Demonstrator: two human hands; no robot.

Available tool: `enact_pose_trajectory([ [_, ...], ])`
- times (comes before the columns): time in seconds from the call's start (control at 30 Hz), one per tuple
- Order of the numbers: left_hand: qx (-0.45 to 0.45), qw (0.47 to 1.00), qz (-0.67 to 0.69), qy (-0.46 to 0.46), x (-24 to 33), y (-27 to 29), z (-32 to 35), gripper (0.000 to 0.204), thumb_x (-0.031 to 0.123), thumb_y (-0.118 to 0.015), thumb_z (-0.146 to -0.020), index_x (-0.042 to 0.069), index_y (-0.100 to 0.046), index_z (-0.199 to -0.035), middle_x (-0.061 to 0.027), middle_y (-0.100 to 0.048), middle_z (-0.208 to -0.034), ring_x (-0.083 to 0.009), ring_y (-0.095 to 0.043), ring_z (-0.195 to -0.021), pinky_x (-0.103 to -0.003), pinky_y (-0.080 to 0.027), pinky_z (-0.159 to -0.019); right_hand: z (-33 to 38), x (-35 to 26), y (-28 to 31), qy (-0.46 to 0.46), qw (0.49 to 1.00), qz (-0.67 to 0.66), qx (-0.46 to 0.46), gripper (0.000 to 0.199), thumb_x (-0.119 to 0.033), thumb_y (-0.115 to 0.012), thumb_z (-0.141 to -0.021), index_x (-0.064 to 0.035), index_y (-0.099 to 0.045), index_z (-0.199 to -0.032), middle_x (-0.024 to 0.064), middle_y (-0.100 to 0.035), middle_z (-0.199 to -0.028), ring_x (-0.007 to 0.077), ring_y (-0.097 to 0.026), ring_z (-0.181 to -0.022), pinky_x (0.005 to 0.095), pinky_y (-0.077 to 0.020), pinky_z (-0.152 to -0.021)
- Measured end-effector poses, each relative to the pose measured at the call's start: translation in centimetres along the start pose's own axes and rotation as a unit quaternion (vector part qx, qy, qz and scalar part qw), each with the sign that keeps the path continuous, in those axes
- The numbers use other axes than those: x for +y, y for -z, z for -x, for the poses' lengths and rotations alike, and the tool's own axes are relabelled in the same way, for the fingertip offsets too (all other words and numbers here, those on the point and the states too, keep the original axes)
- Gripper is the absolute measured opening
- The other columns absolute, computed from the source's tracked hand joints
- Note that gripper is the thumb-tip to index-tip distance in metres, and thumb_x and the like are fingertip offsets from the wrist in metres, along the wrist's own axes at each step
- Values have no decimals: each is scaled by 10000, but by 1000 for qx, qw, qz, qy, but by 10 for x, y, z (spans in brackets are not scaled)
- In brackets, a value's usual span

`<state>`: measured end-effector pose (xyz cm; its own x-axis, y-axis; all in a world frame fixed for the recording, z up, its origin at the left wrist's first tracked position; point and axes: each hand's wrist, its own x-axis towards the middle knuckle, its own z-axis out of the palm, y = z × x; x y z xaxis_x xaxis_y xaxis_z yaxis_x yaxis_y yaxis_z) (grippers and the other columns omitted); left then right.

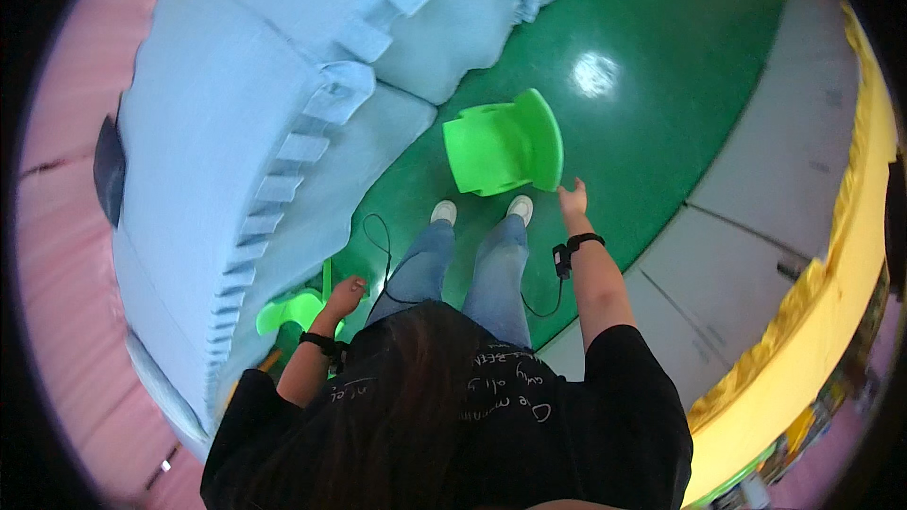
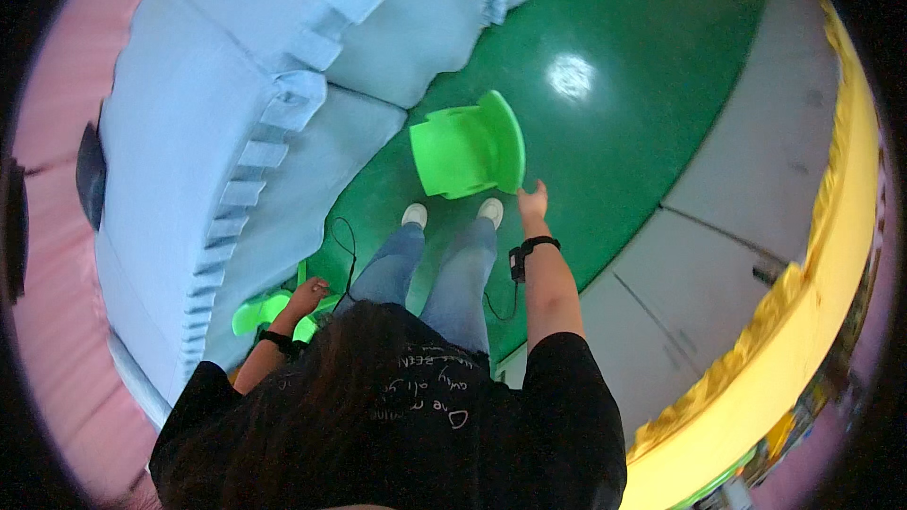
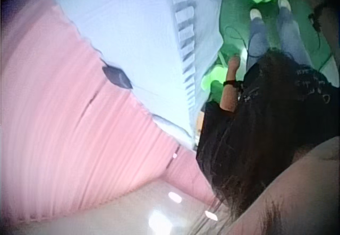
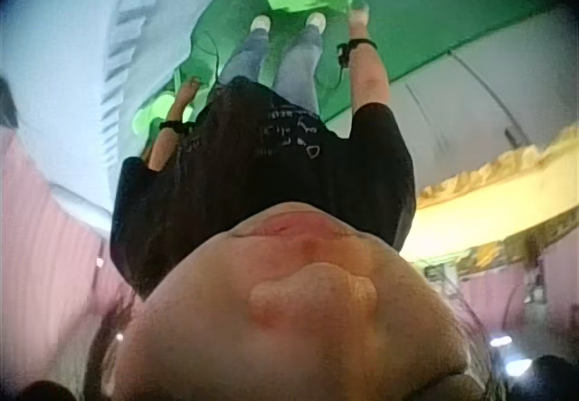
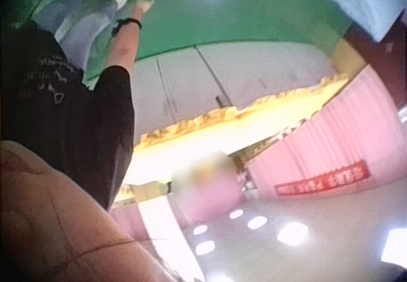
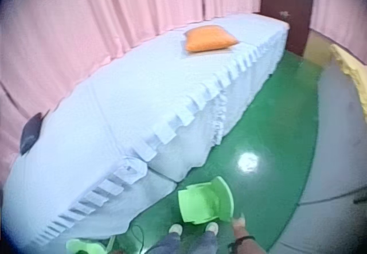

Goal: The person organizes a room by picking up green and yellow chairs from the floor and placing them against a bed and a table, and then picks up pillows from a bed and places them onto a chair. The person then walks to a different area, picks up a folded piece of fabric, and places it into a box.

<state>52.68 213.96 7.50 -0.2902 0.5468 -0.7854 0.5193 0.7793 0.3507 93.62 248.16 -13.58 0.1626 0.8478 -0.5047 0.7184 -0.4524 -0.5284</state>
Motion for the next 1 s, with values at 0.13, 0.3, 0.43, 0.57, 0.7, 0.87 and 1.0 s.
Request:
enact_pose_trajectory([
  [0.13, 22, 991, 99, 87, -30, -31, 22, 245, 169, -495, -761, 38, -549, -961, -144, -587, -810, -264, -573, -757, -348, -449, -661, -45, -9, -17, -73, 994, -58, -51, 716, -255, -652, -689, -37, -310, -1279, 183, -520, -1097, 259, -542, -951, 343, -476, -718],
  [0.3, 37, 987, 108, 112, -20, -92, 71, 253, 167, -474, -763, 57, -546, -979, -158, -593, -851, -307, -565, -813, -374, -442, -733, -52, -43, -31, -78, 979, 4, -187, 666, -262, -641, -710, -35, -339, -1258, 159, -550, -989, 219, -579, -712, 317, -456, -491],
  [0.43, 7, 986, 102, 133, 25, -126, 79, 247, 155, -472, -744, 61, -569, -952, -164, -580, -858, -332, -536, -848, -386, -431, -759, -59, -38, -26, -155, 945, 19, -289, 508, -261, -635, -723, -7, -452, -1123, 113, -557, -813, 177, -528, -558, 281, -342, -370],
  [0.57, 85, 978, 140, 131, 19, -148, 123, 228, 124, -459, -742, 49, -573, -925, -175, -576, -866, -337, -534, -844, -386, -434, -746, -1, -79, -47, -98, 944, 45, -312, 403, -231, -652, -712, -3, -491, -1003, 81, -523, -708, 148, -464, -486, 265, -259, -344],
  [0.7, 161, 942, 262, 134, 23, -186, 148, 220, 102, -432, -761, 28, -569, -917, -177, -586, -885, -326, -552, -842, -381, -435, -741, 11, -123, -57, -111, 929, 14, -351, 325, -165, -610, -754, -4, -483, -1006, 38, -404, -559, 125, -352, -407, 302, -209, -357],
  [0.87, 171, 901, 351, 189, -11, -243, 199, 238, 114, -435, -758, 19, -577, -925, -171, -595, -896, -320, -560, -853, -364, -442, -760, 21, -129, -95, -105, 936, 74, -329, 288, -156, -656, -714, -44, -492, -923, 66, -417, -618, 142, -371, -447, 264, -283, -353],
  [1.0, 171, 880, 373, 241, -38, -290, 235, 254, 152, -443, -753, 35, -582, -930, -191, -592, -885, -334, -562, -830, -368, -446, -746, 89, -142, -132, -63, 949, 81, -298, 296, -98, -613, -727, -14, -491, -984, 138, -507, -877, 232, -523, -717, 344, -452, -510],
])
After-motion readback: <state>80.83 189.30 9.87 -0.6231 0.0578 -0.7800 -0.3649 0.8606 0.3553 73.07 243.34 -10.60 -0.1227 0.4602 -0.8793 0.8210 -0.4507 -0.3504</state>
